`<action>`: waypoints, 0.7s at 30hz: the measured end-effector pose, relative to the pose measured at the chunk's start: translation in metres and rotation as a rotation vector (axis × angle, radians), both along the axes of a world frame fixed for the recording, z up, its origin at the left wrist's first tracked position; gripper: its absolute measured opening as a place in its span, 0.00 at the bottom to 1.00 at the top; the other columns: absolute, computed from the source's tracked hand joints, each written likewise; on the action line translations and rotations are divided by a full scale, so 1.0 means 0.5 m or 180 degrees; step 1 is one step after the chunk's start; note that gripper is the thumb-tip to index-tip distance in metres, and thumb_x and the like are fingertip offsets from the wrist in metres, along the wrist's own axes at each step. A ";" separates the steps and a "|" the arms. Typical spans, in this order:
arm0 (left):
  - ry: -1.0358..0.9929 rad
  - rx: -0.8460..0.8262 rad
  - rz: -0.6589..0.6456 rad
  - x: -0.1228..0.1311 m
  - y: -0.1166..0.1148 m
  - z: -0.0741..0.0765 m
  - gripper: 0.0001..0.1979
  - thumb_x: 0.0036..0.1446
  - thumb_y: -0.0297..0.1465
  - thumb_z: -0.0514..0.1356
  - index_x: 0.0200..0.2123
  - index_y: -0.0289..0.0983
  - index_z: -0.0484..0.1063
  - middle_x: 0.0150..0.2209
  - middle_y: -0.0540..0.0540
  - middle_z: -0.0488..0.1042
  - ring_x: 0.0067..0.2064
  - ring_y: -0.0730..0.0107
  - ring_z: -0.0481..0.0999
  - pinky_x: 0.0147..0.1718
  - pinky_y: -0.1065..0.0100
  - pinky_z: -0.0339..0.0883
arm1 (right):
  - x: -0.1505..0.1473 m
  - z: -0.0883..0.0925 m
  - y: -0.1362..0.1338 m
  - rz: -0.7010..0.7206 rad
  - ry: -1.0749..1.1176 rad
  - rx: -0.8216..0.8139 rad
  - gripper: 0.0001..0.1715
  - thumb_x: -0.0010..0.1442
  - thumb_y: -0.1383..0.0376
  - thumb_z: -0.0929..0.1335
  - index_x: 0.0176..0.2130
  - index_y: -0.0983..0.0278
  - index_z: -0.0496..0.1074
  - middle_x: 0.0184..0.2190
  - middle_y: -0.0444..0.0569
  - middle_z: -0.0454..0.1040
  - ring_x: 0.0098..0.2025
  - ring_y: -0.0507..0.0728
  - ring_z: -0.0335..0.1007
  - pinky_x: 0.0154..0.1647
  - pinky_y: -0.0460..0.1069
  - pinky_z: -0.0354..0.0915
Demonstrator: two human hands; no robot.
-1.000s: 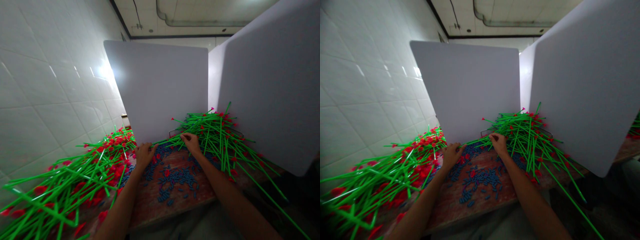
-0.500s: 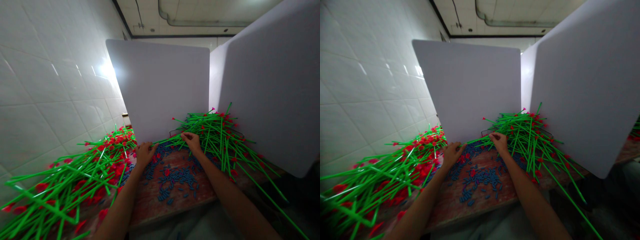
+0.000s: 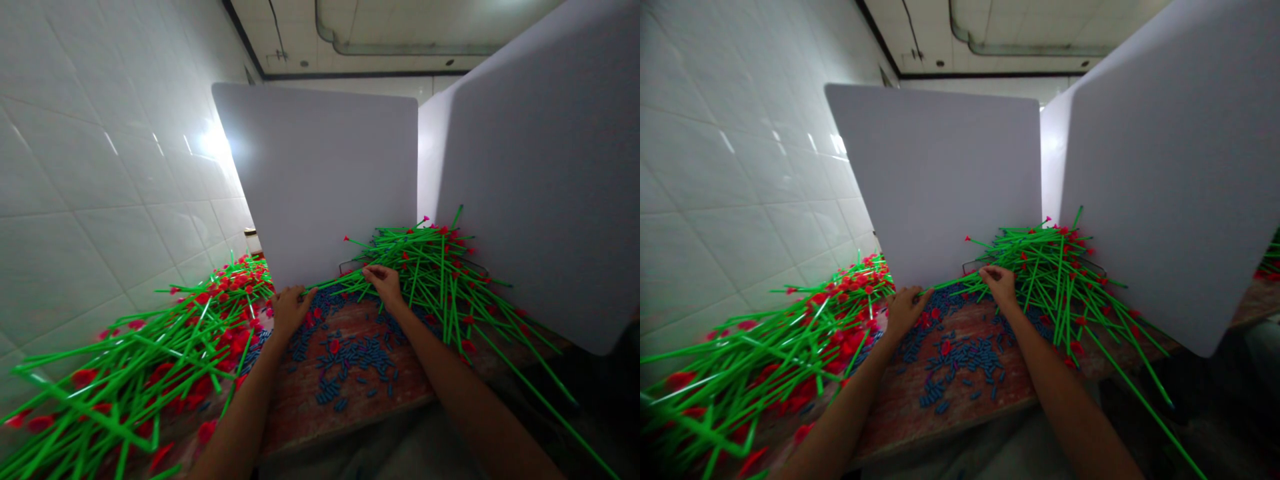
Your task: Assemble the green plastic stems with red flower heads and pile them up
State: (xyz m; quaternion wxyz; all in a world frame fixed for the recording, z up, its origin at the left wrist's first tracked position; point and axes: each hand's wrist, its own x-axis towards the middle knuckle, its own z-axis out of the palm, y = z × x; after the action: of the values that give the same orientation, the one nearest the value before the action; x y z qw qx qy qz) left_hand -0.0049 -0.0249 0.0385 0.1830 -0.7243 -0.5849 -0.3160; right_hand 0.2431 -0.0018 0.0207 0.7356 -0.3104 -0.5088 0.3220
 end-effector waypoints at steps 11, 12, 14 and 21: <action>0.0009 0.0127 -0.0007 -0.004 0.006 -0.009 0.23 0.59 0.49 0.48 0.28 0.38 0.71 0.28 0.47 0.74 0.37 0.64 0.69 0.38 0.65 0.50 | 0.003 -0.005 0.003 -0.0111 -0.0355 0.0102 0.15 0.45 0.57 0.72 0.29 0.67 0.77 0.27 0.50 0.77 0.30 0.56 0.72 0.34 0.50 0.67; 0.0014 0.0139 -0.0002 -0.005 0.006 -0.009 0.23 0.59 0.49 0.48 0.28 0.38 0.71 0.28 0.47 0.74 0.37 0.64 0.69 0.38 0.65 0.50 | 0.004 -0.004 0.001 -0.0152 -0.0441 0.0147 0.14 0.46 0.57 0.72 0.29 0.67 0.77 0.27 0.50 0.77 0.30 0.56 0.72 0.34 0.50 0.67; 0.0032 0.0167 0.0017 -0.007 0.006 -0.011 0.23 0.59 0.49 0.48 0.28 0.38 0.71 0.29 0.47 0.74 0.37 0.64 0.68 0.38 0.65 0.49 | 0.006 -0.003 -0.002 -0.0187 -0.0578 0.0209 0.13 0.46 0.58 0.71 0.28 0.67 0.77 0.27 0.50 0.77 0.30 0.56 0.72 0.35 0.49 0.67; 0.0166 0.0222 -0.0077 -0.016 0.002 -0.004 0.22 0.59 0.48 0.49 0.27 0.38 0.70 0.28 0.47 0.73 0.38 0.63 0.68 0.40 0.63 0.50 | 0.009 -0.002 -0.002 0.0128 -0.0520 -0.0042 0.16 0.43 0.56 0.73 0.27 0.67 0.76 0.24 0.49 0.76 0.26 0.55 0.70 0.29 0.48 0.65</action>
State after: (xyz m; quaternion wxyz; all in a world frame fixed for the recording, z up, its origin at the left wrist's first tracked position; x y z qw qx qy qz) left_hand -0.0129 -0.0241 0.0367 0.2195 -0.7324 -0.5598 -0.3194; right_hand 0.2479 -0.0030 0.0198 0.6829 -0.3302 -0.5712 0.3136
